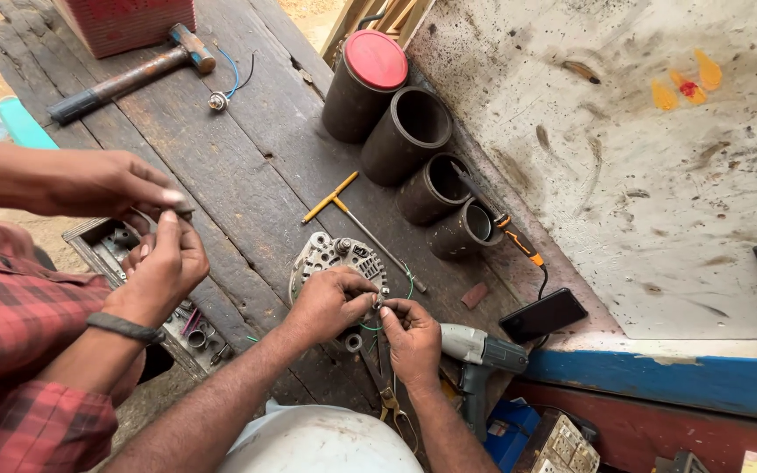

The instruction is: The recorder and an assistant are repairing or reassembling a motorcycle alternator/stator component on a wooden workbench.

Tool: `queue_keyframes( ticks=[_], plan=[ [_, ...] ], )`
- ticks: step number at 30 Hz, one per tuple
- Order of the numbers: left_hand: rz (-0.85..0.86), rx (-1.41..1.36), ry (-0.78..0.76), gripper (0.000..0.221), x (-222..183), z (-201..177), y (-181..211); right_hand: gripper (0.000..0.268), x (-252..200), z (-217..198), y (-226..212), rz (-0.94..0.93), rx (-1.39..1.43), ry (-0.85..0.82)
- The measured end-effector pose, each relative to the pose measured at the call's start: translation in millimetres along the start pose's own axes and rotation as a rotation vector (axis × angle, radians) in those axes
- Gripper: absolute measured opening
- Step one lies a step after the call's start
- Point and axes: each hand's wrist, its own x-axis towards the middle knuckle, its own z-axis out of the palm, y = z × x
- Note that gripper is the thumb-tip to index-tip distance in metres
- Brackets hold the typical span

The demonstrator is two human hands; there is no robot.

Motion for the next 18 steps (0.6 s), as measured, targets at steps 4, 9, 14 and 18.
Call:
queue_keyframes(
  ticks=[4,9,14,18],
  plan=[
    [-0.061,0.083,-0.049,0.024,2.2,3.1,2.7,0.012,0.6,1.0,-15.1,0.013,-0.179,-0.005],
    [-0.056,0.155,-0.032,0.021,0.8,5.3,4.5,0.011,5.0,-1.3,-21.0,0.008,-0.228,-0.051],
    [-0.023,0.141,-0.03,0.019,0.2,6.9,2.1,0.013,9.3,-3.4,-22.4,0.058,-0.258,-0.085],
    [-0.013,0.238,-0.047,0.019,-0.2,10.3,1.9,0.014,11.7,-9.4,-20.3,0.157,-0.113,-0.142]
  ],
)
